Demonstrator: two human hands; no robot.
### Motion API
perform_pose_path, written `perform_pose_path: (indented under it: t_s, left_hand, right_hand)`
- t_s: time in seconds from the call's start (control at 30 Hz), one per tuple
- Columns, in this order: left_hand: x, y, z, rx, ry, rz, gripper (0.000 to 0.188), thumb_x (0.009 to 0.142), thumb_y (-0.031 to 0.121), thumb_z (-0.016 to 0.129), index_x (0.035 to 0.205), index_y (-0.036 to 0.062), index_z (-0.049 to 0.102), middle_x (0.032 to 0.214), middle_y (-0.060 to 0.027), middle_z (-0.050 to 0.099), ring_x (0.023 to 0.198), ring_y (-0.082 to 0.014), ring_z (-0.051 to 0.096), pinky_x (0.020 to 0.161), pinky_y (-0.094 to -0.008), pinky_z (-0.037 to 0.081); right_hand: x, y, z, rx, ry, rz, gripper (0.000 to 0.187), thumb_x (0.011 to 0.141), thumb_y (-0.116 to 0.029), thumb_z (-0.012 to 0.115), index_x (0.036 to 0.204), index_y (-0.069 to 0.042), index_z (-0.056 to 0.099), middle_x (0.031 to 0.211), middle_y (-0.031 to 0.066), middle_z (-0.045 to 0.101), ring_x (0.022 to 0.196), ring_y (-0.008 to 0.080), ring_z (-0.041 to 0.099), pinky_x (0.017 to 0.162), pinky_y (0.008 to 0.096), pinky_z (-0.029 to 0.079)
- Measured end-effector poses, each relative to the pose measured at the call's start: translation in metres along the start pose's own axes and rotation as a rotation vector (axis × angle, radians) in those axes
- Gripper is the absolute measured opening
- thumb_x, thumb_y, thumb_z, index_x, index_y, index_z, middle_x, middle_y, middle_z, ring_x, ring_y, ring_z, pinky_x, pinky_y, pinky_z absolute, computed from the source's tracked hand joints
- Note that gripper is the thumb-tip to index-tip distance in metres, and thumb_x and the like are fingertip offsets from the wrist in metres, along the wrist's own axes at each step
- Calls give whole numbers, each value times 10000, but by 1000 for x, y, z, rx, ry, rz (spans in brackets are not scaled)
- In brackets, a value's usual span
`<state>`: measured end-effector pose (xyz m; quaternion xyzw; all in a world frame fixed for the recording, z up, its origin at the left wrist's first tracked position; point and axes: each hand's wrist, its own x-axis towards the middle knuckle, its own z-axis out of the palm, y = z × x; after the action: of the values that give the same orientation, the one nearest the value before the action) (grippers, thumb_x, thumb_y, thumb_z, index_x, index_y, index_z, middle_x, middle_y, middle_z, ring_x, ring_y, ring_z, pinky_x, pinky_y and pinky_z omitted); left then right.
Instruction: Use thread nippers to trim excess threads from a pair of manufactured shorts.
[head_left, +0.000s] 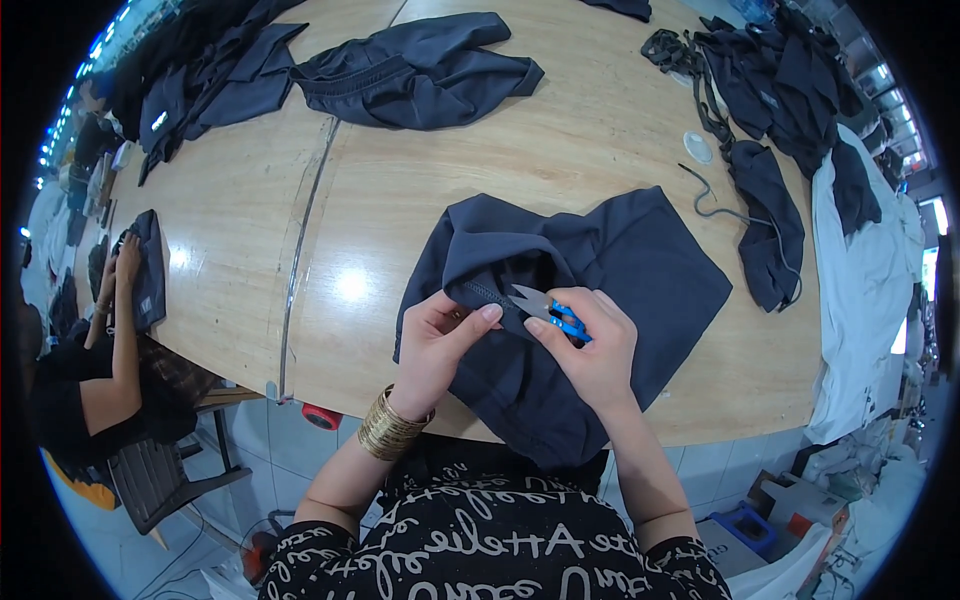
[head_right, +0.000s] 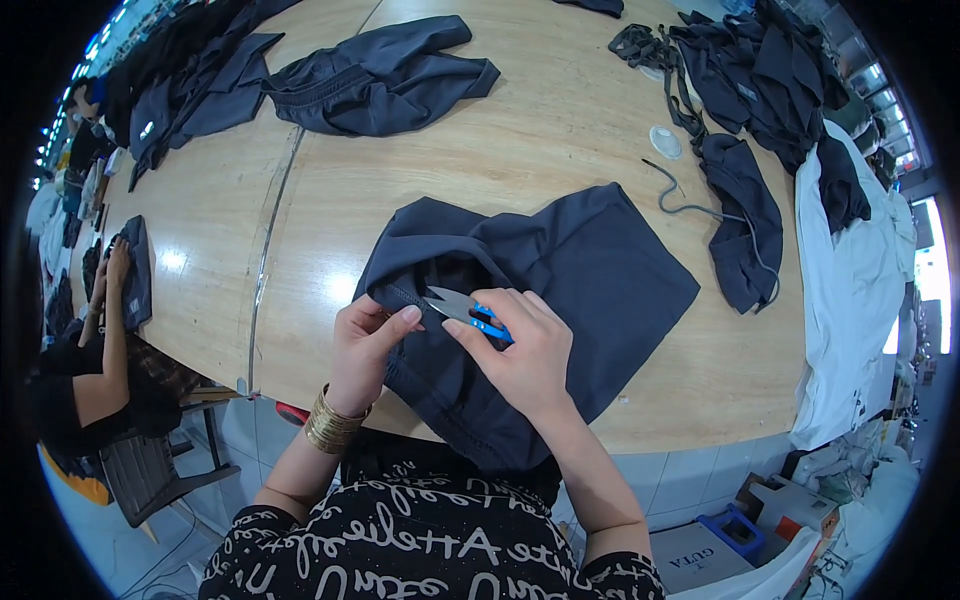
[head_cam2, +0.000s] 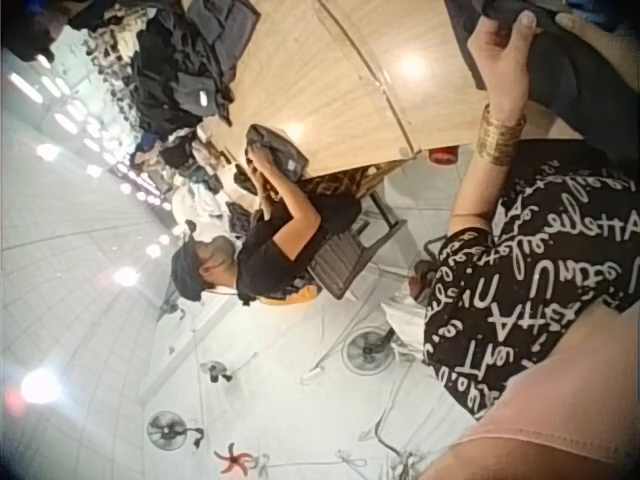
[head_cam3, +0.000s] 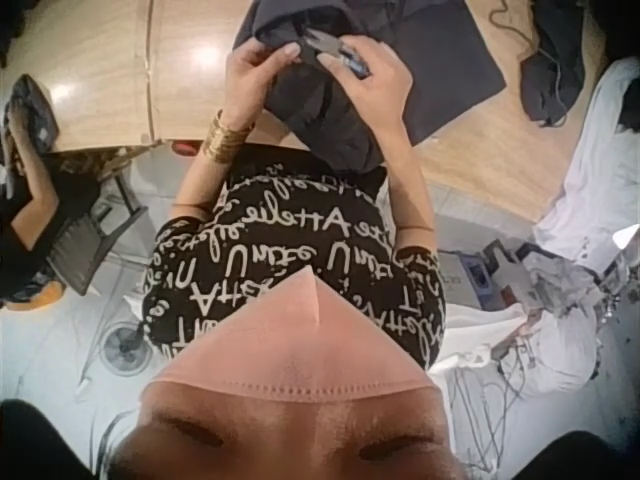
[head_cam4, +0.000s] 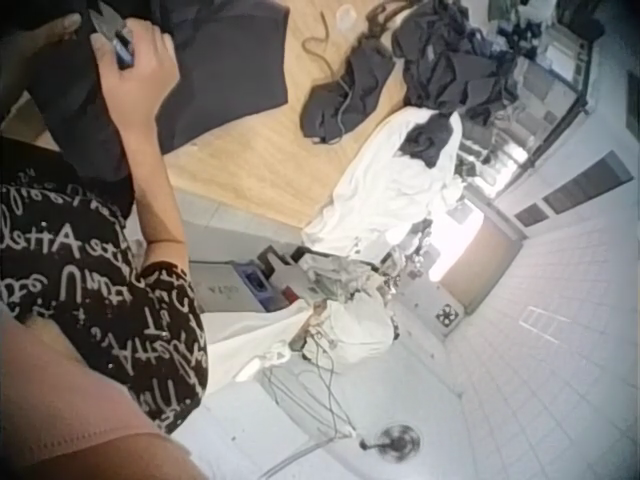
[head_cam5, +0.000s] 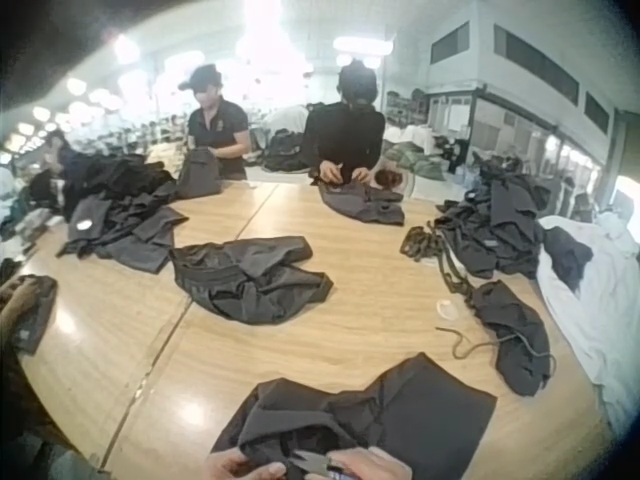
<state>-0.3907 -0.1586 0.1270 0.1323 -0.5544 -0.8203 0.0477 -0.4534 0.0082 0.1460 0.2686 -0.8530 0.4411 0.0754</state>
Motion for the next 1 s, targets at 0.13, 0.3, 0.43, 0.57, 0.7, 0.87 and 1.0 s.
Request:
perform_pose_path:
  t_s: [0.13, 0.3, 0.43, 0.57, 0.7, 0.87, 1.0]
  left_hand:
    - [8, 5, -5, -37, 105, -34, 165, 889, 71, 587, 1032, -10, 590, 851, -56, 644, 753, -110, 613, 717, -246, 507]
    - [45, 19, -75, 213, 254, 228, 685, 878, 97, 605, 1442, 105, 216, 1400, -184, 361, 1278, -253, 411, 1007, -364, 394]
    - [11, 43, -97, 796, -208, 256, 606, 829, 111, 644, 1377, 120, 386, 1411, -92, 390, 1282, -245, 412, 1036, -401, 359]
    - [-24, 23, -71, 1404, -653, 421, 437, 792, 123, 669, 1216, 123, 561, 1224, -43, 572, 1180, -231, 503, 1037, -398, 343]
    - [3, 5, -64, 1238, -403, 512, 140, 819, 175, 652, 914, 73, 642, 962, -31, 649, 962, -231, 574, 857, -372, 420]
    - [18, 16, -34, 825, -130, 128, 230, 898, 220, 603, 880, -9, 615, 754, -56, 618, 657, -157, 547, 617, -237, 422]
    - [34, 15, -30, 359, 0, 67, 299, 927, 225, 570, 824, -50, 625, 718, 33, 593, 670, -24, 488, 618, -188, 402]
  right_hand:
    - [-10, -5, 8, 245, -1, 104, 293, 679, -207, 795, 876, -70, 626, 754, 37, 597, 589, 165, 534, 533, 261, 434]
    - [-45, 14, 7, 7, -338, -183, 329, 672, -201, 788, 940, -83, 636, 698, 29, 518, 576, 175, 542, 513, 286, 439]
    - [-91, 17, 2, -84, -317, -166, 472, 618, -262, 818, 1018, -89, 634, 723, 40, 516, 568, 211, 546, 522, 305, 441]
    - [-94, 18, 5, -180, -395, -112, 534, 573, -277, 806, 1054, -133, 627, 787, 71, 521, 626, 227, 566, 549, 327, 462]
    - [-45, 50, -12, -382, -183, -83, 547, 562, -216, 749, 1089, -149, 618, 870, 61, 508, 635, 229, 579, 567, 326, 483]
    - [-28, 66, -38, -427, -168, 6, 426, 579, -118, 699, 1004, -110, 674, 807, 72, 572, 648, 226, 587, 596, 339, 489]
    - [-8, 70, -80, 437, -101, 629, 176, 677, -117, 704, 831, -34, 683, 646, -45, 539, 623, 89, 536, 582, 225, 400]
